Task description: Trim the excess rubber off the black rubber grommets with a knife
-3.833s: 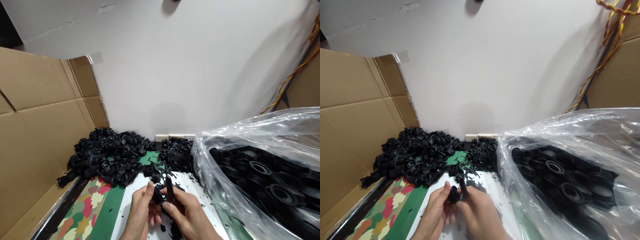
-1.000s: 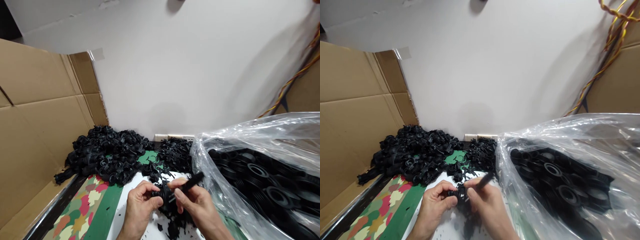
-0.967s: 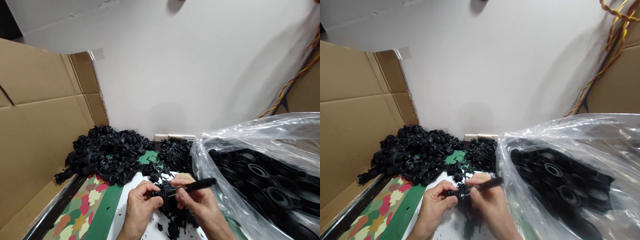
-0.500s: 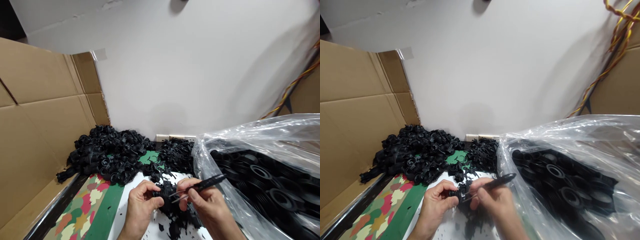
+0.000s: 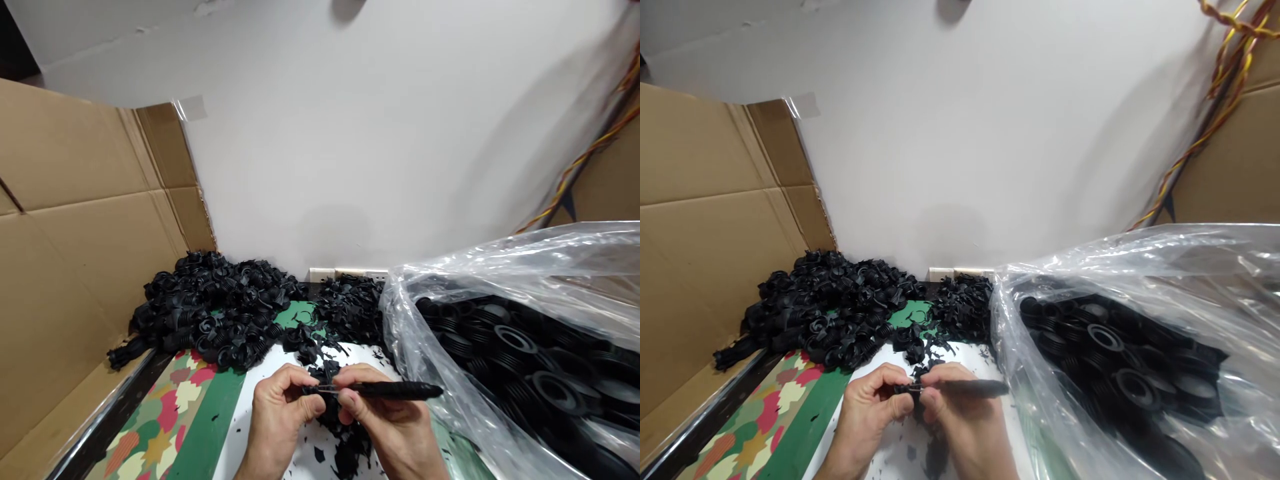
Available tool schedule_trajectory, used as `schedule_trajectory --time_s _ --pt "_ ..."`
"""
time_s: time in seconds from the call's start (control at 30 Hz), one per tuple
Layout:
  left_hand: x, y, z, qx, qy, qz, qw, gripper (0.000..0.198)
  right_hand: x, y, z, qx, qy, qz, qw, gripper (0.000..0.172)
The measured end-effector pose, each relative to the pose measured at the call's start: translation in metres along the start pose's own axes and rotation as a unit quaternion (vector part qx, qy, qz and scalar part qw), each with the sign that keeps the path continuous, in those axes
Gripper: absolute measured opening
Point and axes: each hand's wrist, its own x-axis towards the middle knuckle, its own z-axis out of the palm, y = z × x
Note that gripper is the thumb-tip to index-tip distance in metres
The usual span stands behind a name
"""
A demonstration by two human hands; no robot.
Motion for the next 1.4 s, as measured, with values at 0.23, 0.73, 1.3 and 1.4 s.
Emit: schedule_trajectory --time_s 0.23,0.73,1.3,1.4 --pt "0.001 0.001 0.001 -0.001 0.008 -0.003 1.0 0.014 0.0 0.002 0.001 0.008 0.004 -0.009 1.0 0.023" --pt "-0.006 0.002 0.008 -0.037 -0.057 -0.028 0.997 0.016 0.008 0.008 -0.01 -0.167 -0.012 -0.293 0.941 0.011" --pt "-0.002 -0.008 0.0 -0.077 -0.07 -0.028 0.994 0.029 0.003 -0.011 -0.005 0.008 -0.004 -0.012 1.0 0.025" --pt "-0.002 -0.004 0.001 -0.073 -0.075 -0.032 0.994 0.029 0.002 -0.01 -0.002 0.011 0.002 -0.01 1.0 0.024"
